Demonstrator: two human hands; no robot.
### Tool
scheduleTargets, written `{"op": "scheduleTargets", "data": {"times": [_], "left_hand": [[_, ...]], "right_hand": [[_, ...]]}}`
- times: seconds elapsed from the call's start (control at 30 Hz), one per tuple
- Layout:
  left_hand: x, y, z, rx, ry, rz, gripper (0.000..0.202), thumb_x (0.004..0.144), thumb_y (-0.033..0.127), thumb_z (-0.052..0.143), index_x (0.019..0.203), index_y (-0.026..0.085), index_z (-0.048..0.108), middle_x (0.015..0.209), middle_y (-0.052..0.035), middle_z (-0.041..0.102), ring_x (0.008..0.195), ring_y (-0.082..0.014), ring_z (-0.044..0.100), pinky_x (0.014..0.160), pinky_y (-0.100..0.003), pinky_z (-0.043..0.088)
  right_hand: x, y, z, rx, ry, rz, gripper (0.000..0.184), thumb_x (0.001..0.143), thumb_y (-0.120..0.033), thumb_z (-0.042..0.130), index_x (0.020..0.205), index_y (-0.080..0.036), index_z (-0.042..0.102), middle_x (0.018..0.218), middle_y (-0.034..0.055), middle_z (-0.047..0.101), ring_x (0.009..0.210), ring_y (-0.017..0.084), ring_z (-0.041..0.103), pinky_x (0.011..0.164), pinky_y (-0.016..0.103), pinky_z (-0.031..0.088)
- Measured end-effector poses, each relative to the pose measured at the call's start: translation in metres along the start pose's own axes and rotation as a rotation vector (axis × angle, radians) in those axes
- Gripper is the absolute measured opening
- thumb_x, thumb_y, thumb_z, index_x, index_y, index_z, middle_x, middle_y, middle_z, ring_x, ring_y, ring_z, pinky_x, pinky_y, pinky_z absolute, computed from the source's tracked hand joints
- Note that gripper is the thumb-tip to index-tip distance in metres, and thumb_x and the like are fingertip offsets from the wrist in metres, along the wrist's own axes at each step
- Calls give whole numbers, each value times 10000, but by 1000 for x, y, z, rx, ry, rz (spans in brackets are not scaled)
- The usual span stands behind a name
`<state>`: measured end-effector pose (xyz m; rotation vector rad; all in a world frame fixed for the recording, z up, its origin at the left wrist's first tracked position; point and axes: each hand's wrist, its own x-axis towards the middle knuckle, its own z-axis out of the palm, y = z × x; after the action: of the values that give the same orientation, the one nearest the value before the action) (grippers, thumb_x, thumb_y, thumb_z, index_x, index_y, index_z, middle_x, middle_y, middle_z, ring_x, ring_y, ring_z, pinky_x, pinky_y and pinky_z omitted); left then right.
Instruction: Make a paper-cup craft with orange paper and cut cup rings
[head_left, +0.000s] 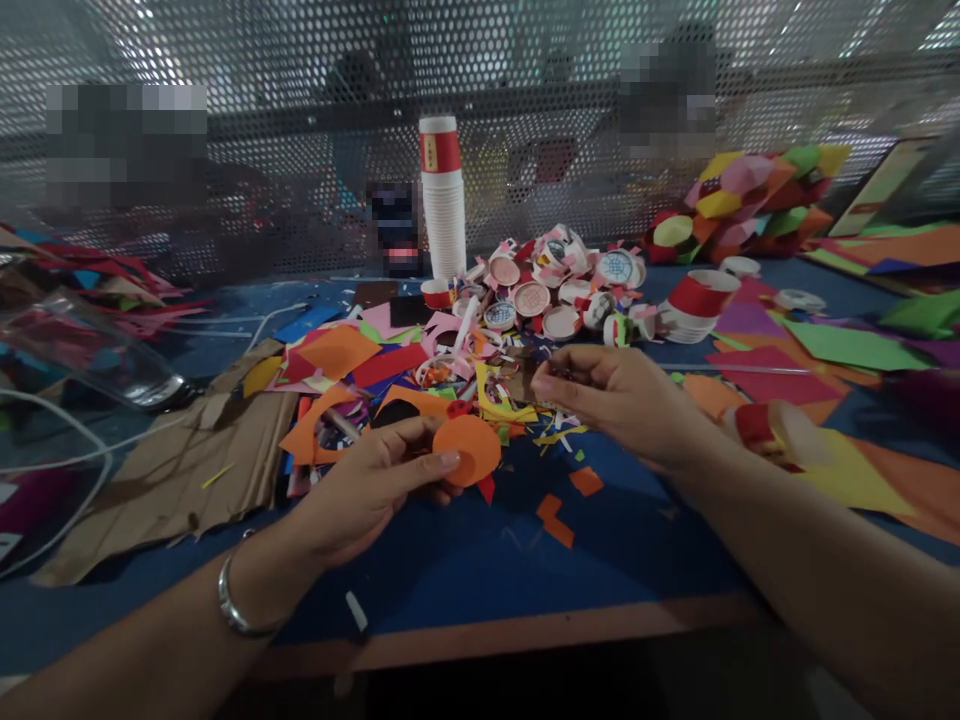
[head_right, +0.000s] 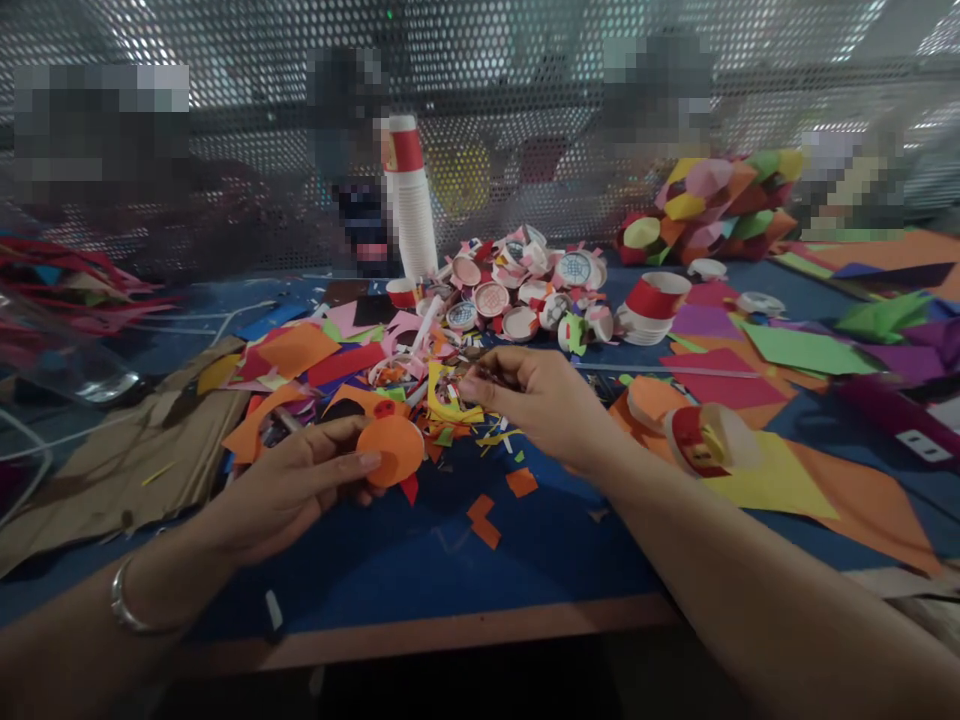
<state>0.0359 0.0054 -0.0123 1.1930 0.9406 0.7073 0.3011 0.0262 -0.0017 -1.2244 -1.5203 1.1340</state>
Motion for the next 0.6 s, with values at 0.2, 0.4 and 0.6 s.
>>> {"op": "scheduleTargets", "data": {"times": [0.2,0.4,0.6], "left_hand": [[1,0,-4,148,34,76,275,821,299,864,1048,178,768,933,-48,756,727,-127,659,598,-213,523],[3,1,-7,282,32,163,193,851,211,750,1038,180,790,907,-55,774,676,-120,635,562,-213,484],[-1,-3,-12,454,94,365,326,819,74,735,1056,274,839,1090,-42,754,1048,-199,693,856,-284,546]], "right_hand": [[-3,-14,-26,-40,108,0,307,873,-474,783,880,-186,676,647,-65,472,537,90,314,520,310,225],[-11,-25,-37,-207,179,-61,347,905,-525,765,890,-187,688,660,-63,460,570,99,338,559,325,241],[-22,-16,-48,-391,166,-104,422,881,-614,758,879,-195,707,831,26,641,769,179,529,704,338,400]]}}
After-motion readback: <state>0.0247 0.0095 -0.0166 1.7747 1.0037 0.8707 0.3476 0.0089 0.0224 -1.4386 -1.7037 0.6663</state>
